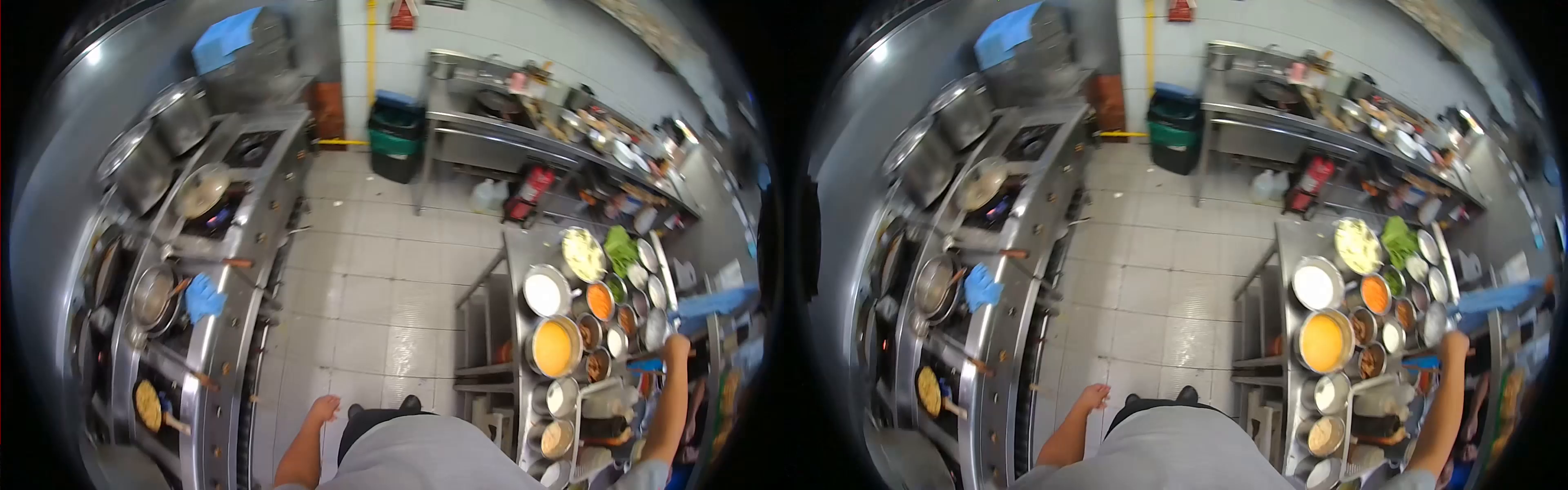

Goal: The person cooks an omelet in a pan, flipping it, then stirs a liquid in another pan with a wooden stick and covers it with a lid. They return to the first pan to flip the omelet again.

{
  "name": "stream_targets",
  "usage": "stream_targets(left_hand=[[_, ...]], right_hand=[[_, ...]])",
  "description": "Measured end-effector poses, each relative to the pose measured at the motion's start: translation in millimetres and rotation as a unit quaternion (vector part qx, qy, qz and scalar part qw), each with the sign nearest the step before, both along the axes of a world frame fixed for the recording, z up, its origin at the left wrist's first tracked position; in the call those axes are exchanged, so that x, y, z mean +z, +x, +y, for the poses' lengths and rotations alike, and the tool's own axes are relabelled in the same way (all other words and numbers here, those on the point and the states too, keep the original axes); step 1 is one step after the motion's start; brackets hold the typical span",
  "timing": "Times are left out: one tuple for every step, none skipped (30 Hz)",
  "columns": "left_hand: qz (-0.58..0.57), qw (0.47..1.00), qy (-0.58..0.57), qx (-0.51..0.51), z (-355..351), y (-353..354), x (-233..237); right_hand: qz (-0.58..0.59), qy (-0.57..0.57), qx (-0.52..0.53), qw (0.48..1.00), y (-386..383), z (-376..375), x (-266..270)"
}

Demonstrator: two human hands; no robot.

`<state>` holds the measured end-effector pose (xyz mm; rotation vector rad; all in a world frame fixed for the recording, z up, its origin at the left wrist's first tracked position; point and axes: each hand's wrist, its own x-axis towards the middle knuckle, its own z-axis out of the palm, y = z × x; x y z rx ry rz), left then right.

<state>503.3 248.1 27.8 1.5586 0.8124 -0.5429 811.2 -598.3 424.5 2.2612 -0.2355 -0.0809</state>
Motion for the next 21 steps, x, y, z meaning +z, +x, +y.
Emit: stream_targets(left_hand=[[0.016, 1.000, -0.012, -0.002, 3.8, -5.3, -4.0], [0.033, 0.999, -0.022, -0.001, 8.7, -12.3, -8.0], [0.040, 0.999, -0.013, -0.001, 11.8, -19.0, -11.1], [0.046, 0.999, -0.004, 0.005, 14.7, -22.8, -10.1], [0.042, 0.999, -0.005, -0.002, 19.6, -26.2, -9.4], [0.070, 0.998, -0.006, 0.001, 24.2, -31.4, -5.8], [0.099, 0.995, -0.007, 0.008, 28.6, -36.6, -4.2], [0.098, 0.995, -0.008, 0.011, 33.1, -40.8, -5.0], [0.094, 0.995, -0.011, 0.012, 39.4, -46.7, -10.0], [0.091, 0.996, -0.014, 0.015, 45.6, -51.2, -10.2], [0.088, 0.996, -0.014, 0.021, 51.5, -54.7, -10.5], [0.092, 0.995, -0.028, 0.034, 56.4, -55.9, -11.2], [0.095, 0.993, -0.043, 0.046, 60.7, -54.8, -9.7], [0.091, 0.994, -0.042, 0.048, 65.1, -54.8, -10.0], [0.089, 0.993, -0.054, 0.063, 69.5, -58.2, -12.0], [0.088, 0.991, -0.065, 0.080, 73.8, -62.0, -13.2], [0.088, 0.990, -0.064, 0.087, 77.6, -66.0, -11.5], [0.077, 0.991, -0.064, 0.092, 81.2, -70.1, -9.2], [0.067, 0.990, -0.064, 0.102, 85.0, -75.6, -5.8], [0.067, 0.988, -0.064, 0.125, 90.6, -81.1, -3.3], [0.071, 0.989, -0.063, 0.117, 97.1, -87.3, -4.3]], right_hand=[[-0.017, 0.011, 0.000, 1.000, 1.5, 3.0, 14.3], [-0.032, 0.001, 0.007, 0.999, -2.5, 6.2, 29.8], [-0.046, -0.008, 0.018, 0.999, -3.2, 18.7, 46.6], [0.068, 0.015, -0.130, 0.989, 1.6, 44.3, 78.8], [0.179, 0.041, -0.268, 0.946, 2.6, 71.9, 115.0], [0.132, 0.097, -0.270, 0.949, -1.0, 96.2, 144.3], [0.086, 0.152, -0.267, 0.948, -13.2, 128.5, 171.3], [0.043, 0.040, -0.025, 0.998, -61.0, 209.6, 189.2], [0.060, 0.307, -0.190, 0.931, -35.8, 210.8, 222.8], [0.011, 0.408, -0.128, 0.904, -38.7, 221.7, 224.9], [-0.038, 0.502, -0.064, 0.862, -42.9, 234.8, 225.6], [-0.072, 0.536, 0.014, 0.841, -44.0, 252.9, 218.9], [-0.107, 0.565, 0.092, 0.813, -45.8, 283.1, 207.7], [-0.114, 0.621, 0.109, 0.768, -46.8, 305.9, 190.9], [-0.069, 0.653, 0.109, 0.746, -54.6, 350.9, 183.1], [-0.042, 0.644, 0.102, 0.757, -54.6, 370.0, 154.3], [-0.002, 0.658, 0.135, 0.741, -63.4, 408.6, 132.8], [0.038, 0.699, 0.110, 0.706, -64.0, 433.7, 93.5], [0.126, 0.693, 0.087, 0.705, -53.0, 438.3, 33.6], [0.146, 0.788, 0.084, 0.592, -56.9, 458.1, -35.9], [0.189, 0.806, 0.037, 0.559, -74.8, 502.7, -55.2]])
